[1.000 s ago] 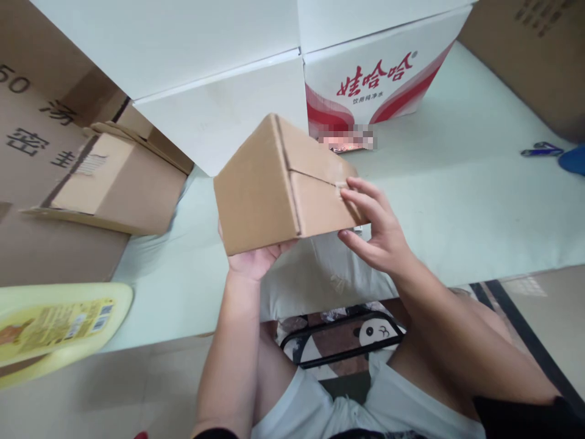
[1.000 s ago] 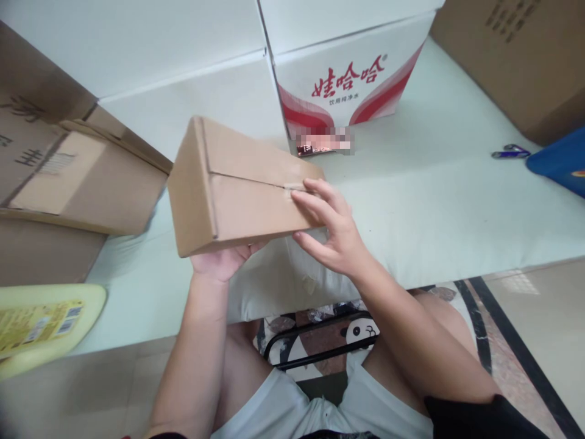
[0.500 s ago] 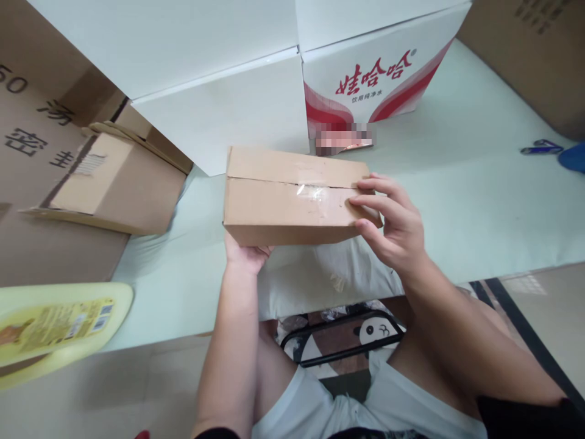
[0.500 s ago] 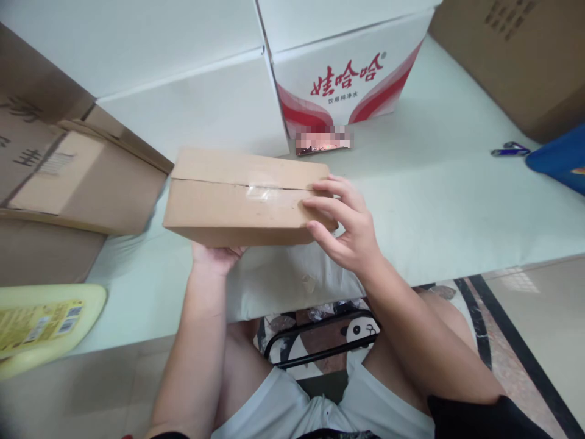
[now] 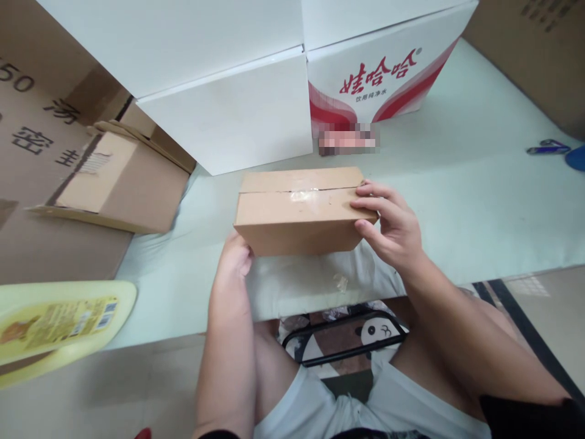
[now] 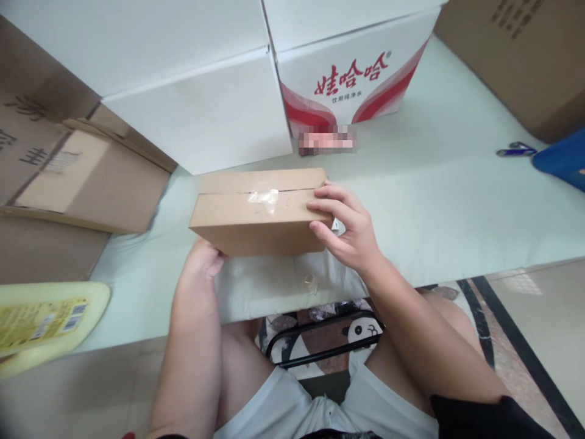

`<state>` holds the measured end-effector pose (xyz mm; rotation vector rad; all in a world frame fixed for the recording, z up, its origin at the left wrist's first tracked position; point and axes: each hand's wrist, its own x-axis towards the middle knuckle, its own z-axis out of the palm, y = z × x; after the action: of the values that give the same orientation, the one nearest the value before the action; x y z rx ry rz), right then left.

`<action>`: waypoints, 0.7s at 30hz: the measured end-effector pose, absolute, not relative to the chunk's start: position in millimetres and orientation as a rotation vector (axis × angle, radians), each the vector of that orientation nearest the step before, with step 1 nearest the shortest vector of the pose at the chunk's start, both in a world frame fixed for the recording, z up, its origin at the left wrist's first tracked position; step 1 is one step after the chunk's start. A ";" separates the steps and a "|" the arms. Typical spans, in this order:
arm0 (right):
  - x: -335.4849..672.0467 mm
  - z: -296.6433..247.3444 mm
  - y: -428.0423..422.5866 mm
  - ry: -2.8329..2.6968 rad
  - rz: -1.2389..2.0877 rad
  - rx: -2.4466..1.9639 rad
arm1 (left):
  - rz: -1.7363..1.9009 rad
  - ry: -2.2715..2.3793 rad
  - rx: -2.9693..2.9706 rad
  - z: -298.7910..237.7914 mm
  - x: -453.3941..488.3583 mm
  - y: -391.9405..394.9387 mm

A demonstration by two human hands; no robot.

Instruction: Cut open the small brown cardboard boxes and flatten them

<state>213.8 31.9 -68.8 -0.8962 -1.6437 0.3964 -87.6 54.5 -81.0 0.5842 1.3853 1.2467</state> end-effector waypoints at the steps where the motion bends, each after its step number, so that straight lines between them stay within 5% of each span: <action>1: 212.9 -69.5 31.9 -1.668 0.408 -0.869 | 1.297 1.404 0.613 -77.8 -88.7 54.4; 6: 212.1 -68.7 29.1 -1.797 0.475 -0.751 | 1.708 1.378 0.854 -53.0 -88.9 50.5; 10: 216.8 -71.7 28.6 -1.685 0.663 -0.735 | 1.520 1.212 1.314 -45.2 -85.7 45.5; 15: 228.9 -95.4 41.6 -1.268 0.655 -1.296 | 1.446 1.214 1.297 -49.8 -87.9 47.7; 21: 235.9 -116.2 46.6 -2.035 0.394 -1.763 | 1.437 1.235 1.283 -51.8 -90.0 51.0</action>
<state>235.9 46.6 -116.2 -1.7634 -2.0349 0.3940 -90.0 51.0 -51.8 1.2828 1.2351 1.4368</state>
